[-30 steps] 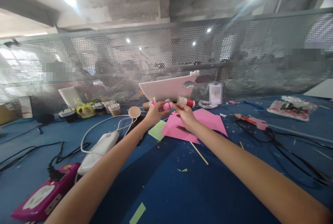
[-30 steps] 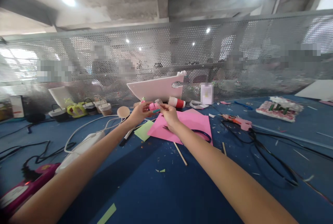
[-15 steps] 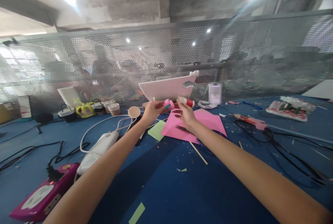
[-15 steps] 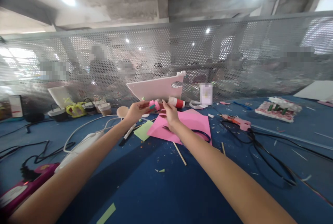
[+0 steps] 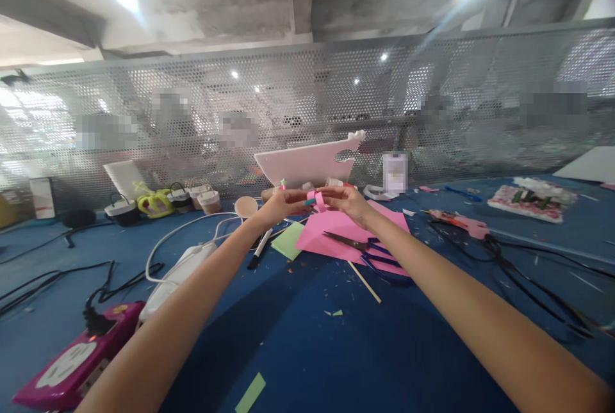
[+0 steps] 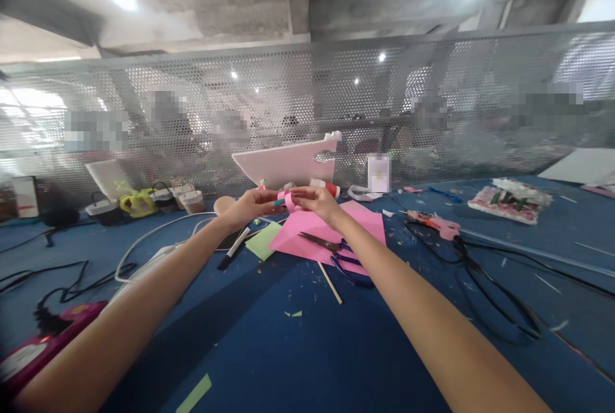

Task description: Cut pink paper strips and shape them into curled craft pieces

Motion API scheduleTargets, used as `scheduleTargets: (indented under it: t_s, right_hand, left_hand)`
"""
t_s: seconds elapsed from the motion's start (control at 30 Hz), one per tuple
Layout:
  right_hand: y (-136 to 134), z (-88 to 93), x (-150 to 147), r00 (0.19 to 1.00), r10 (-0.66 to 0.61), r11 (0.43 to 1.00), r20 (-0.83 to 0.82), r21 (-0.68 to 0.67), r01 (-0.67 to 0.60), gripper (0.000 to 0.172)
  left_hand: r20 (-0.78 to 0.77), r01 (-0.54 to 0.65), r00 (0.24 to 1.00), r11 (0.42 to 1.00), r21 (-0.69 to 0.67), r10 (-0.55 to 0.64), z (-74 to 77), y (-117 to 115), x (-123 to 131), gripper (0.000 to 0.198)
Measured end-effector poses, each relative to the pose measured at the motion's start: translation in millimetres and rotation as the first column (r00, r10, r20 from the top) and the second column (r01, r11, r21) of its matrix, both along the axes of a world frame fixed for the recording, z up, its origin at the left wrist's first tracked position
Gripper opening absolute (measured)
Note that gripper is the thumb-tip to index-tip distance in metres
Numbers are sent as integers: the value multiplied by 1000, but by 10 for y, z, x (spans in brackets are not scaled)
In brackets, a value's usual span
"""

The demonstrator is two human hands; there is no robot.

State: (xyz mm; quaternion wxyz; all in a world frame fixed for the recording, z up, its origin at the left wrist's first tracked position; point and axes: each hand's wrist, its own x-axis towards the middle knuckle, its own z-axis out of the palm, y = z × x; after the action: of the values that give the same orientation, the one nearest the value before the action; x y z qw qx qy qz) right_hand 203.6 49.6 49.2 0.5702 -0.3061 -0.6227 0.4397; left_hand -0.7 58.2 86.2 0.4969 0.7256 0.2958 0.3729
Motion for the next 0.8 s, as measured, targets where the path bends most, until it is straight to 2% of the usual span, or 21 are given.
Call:
scheduleTargets:
  t_s: [0.13,0.23,0.33,0.47,0.57,0.67,0.8]
  right_hand:
    - [-3,8,-49,1000,-18,999,7,43,18,34]
    - [-14,11,-94,1000,-10,998,-2,61,11,32]
    - [-15,16,-118,998,-18,997,-60,80,23,29]
    - [7,14,-105,990,-67,997,-121,37,72,32]
    - [20,2,-89,988,-92,996,-124,-8,91,33]
    - [24,-12,-86,987,-89,996,-131,-14,88,32]
    - [52,-39,-79,992,-64,998,-111,-13,63,31]
  left_hand:
    - [26,-3,1000,996,-87,6,3,5,11,29]
    - [-17,9,1000,997,-70,-10,13,-8,5,33]
    - [-63,71,995,996,-48,-74,29,-29,-16,31]
    - [-4,127,992,981,-144,-129,81,-66,-57,29]
    - [26,79,997,976,-201,-75,101,-61,-79,28]
    - [37,50,998,983,-177,-44,69,-1,-92,24]
    - [15,67,998,993,-100,-66,4,88,-102,21]
